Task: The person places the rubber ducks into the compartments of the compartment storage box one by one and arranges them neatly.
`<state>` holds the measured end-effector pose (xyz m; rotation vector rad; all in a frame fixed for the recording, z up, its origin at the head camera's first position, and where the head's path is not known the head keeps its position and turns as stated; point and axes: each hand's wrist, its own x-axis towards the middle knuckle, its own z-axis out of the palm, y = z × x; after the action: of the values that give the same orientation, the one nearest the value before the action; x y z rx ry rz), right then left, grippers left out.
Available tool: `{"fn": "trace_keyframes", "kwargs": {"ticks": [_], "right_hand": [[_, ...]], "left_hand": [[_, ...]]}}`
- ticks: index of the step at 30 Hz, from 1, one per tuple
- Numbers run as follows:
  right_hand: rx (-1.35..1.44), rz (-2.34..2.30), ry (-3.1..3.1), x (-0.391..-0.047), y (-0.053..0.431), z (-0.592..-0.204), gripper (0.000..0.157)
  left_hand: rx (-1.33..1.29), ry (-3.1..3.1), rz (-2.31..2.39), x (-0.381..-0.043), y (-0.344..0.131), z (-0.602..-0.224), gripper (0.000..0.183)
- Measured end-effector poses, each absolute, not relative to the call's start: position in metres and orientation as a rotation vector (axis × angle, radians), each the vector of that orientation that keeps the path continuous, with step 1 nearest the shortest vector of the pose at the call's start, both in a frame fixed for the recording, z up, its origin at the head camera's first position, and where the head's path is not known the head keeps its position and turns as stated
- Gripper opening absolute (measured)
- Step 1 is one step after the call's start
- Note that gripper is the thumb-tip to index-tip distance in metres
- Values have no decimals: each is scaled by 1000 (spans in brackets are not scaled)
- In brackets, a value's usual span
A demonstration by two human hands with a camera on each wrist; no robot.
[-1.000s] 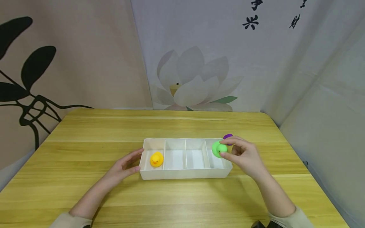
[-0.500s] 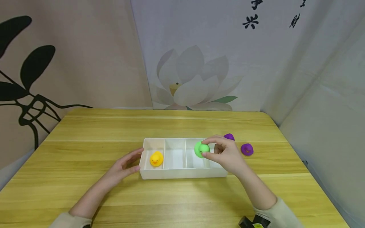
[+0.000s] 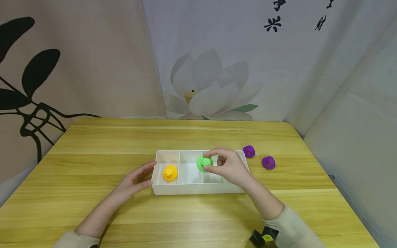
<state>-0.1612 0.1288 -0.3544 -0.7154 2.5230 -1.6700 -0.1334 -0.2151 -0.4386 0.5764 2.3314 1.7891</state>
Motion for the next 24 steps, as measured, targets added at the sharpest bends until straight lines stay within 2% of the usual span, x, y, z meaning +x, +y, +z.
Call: {"fn": "trace_keyframes", "kwargs": {"ticks": [24], "right_hand": [[-790, -1449, 2487, -188, 100, -373, 26]], "left_hand": [[588, 2334, 1786, -134, -216, -440, 57]]}}
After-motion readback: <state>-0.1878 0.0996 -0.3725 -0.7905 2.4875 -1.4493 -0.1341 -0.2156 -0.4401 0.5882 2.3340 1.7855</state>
